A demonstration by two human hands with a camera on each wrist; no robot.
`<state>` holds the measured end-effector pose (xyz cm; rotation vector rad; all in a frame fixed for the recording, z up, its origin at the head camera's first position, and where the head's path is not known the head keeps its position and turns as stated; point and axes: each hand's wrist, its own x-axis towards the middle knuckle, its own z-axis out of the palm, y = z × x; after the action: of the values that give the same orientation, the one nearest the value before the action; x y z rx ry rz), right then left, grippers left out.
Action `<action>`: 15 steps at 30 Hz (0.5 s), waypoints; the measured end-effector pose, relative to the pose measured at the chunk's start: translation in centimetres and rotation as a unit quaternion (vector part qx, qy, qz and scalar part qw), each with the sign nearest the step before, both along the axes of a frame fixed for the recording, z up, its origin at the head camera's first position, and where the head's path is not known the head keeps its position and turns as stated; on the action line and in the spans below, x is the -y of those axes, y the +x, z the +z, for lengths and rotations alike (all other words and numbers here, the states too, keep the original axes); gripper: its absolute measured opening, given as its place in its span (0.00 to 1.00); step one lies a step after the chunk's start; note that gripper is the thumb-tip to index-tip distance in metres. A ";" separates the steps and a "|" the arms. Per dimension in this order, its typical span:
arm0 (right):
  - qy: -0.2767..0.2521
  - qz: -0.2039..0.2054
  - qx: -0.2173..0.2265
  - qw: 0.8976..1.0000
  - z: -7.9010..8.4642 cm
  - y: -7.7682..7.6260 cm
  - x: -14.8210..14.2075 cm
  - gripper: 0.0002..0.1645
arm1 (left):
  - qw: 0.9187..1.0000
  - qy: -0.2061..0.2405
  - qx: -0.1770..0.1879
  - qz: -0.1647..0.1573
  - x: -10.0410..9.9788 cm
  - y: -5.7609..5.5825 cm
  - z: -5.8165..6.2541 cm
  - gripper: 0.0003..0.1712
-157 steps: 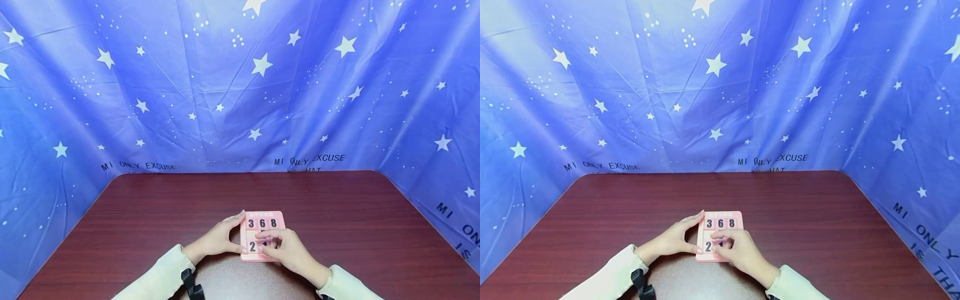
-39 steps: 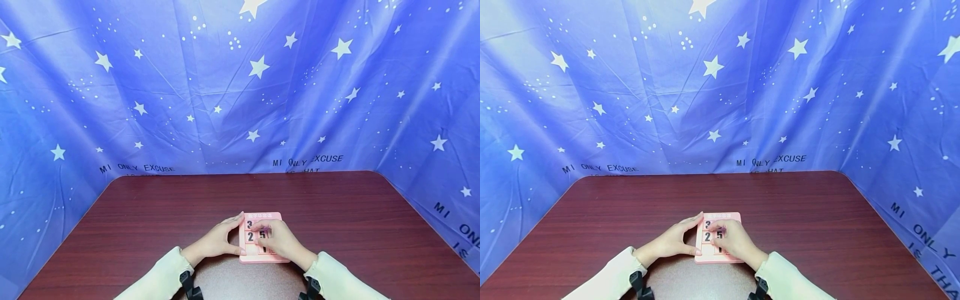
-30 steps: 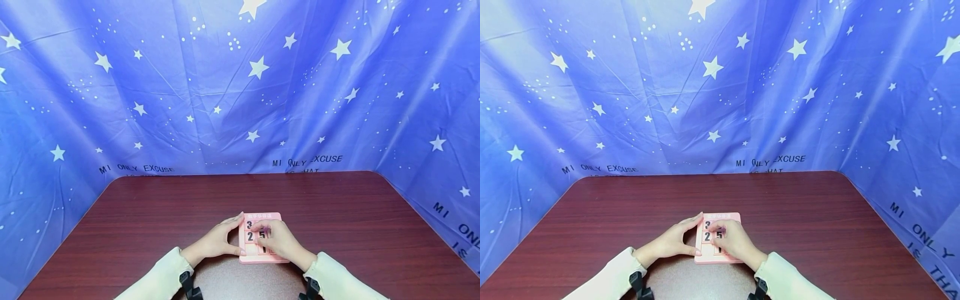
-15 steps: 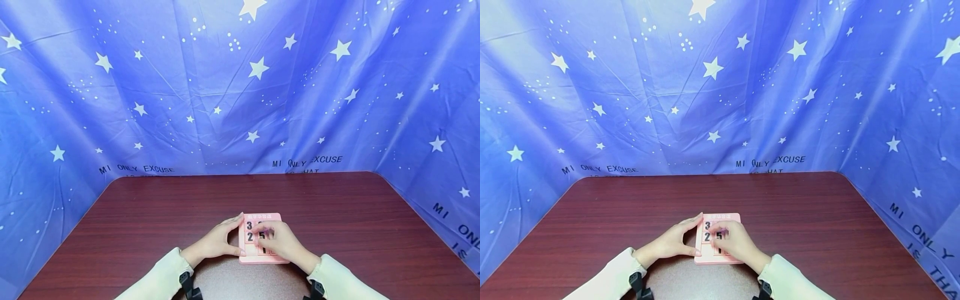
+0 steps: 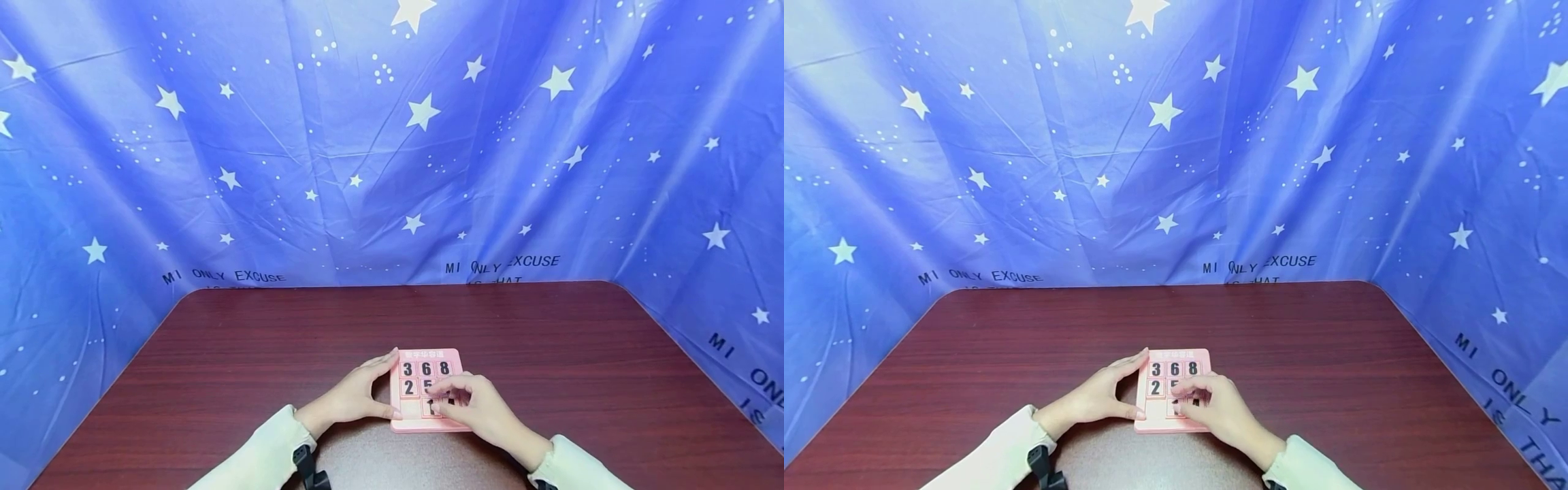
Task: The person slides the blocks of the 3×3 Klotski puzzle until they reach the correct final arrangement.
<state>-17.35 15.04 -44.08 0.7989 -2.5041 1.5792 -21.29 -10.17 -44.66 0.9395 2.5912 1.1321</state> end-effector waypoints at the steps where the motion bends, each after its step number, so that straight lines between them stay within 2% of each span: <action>1: 0.000 -0.007 -0.004 1.000 -0.1 0.1 -0.1 0.09 | 1.000 0.000 0.000 0.000 0.0 0.0 0.0 0.57; 8: 0.025 -0.068 -0.019 0.997 -0.6 0.7 -0.7 0.13 | 1.000 -0.004 0.000 0.003 -0.1 0.0 0.1 0.57; 13: 0.031 -0.072 -0.002 0.997 -0.9 0.9 -0.7 0.14 | 1.000 0.000 0.001 -0.001 -0.1 0.0 0.1 0.57; 15: 0.032 -0.070 -0.009 0.997 -1.1 0.9 -0.7 0.14 | 1.000 0.001 -0.001 -0.004 0.0 0.0 0.1 0.57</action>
<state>-16.46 15.75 -45.16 0.6244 -2.5484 1.4476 -21.31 -10.15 -44.53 0.9497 2.5866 1.1322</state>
